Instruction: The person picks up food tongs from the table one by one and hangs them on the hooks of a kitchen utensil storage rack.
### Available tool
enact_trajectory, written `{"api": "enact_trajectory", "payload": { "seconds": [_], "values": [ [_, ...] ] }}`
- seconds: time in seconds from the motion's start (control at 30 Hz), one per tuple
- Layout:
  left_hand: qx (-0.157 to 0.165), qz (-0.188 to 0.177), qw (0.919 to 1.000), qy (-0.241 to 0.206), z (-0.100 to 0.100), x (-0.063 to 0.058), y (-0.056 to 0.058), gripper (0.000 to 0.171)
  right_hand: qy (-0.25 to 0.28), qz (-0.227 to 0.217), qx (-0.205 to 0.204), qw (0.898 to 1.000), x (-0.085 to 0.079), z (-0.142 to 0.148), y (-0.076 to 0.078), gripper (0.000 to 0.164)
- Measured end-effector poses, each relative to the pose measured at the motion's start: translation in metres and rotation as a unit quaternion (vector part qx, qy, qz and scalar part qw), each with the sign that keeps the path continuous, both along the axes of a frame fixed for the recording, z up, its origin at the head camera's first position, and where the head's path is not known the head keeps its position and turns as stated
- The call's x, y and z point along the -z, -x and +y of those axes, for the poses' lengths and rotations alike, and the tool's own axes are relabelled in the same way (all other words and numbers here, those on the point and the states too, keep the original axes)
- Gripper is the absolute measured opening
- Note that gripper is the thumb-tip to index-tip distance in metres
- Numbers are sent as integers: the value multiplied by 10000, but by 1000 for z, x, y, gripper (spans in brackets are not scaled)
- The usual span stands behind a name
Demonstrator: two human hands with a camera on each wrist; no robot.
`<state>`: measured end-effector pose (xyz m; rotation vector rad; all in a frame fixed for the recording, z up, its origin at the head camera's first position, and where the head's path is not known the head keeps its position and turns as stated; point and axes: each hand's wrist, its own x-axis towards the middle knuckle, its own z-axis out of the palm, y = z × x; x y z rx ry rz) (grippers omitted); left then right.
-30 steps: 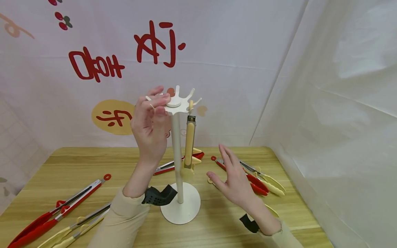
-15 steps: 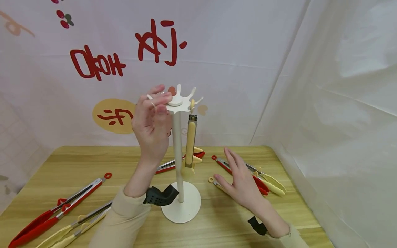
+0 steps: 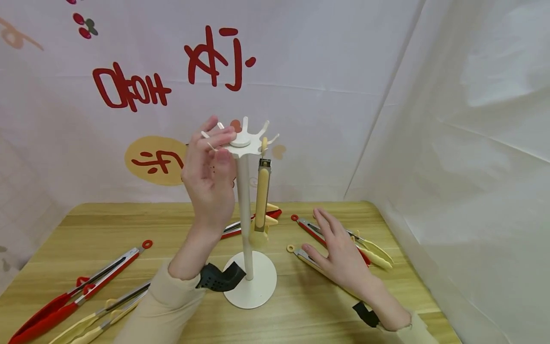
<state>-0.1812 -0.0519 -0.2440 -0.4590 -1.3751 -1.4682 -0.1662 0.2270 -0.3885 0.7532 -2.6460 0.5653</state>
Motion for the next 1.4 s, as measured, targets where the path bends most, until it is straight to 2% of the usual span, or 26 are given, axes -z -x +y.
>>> {"api": "enact_trajectory", "payload": {
  "seconds": [0.13, 0.37, 0.53, 0.83, 1.07, 1.4],
  "values": [
    [127, -140, 9997, -141, 3, -3, -5, 84, -130, 7, 13, 9999, 1, 4, 0, 89],
    [-84, -238, 9997, -34, 2, -8, -8, 85, -424, 25, -13, 9991, 5, 13, 1, 90],
    [-99, -341, 9993, -84, 1, -10, -10, 83, -676, 68, -91, 9976, 11, 18, 1, 89],
    [-108, -247, 9996, -30, -1, -10, -8, 71, -950, -357, -42, 9948, 19, 26, 1, 82],
    [-81, -326, 9994, 48, -4, -10, -7, 64, -1172, -339, -143, 9924, 28, 33, 2, 79],
    [189, -324, 9993, -12, -7, -10, -9, 42, -1527, -635, -198, 9860, 37, 37, -1, 79]
  ]
}}
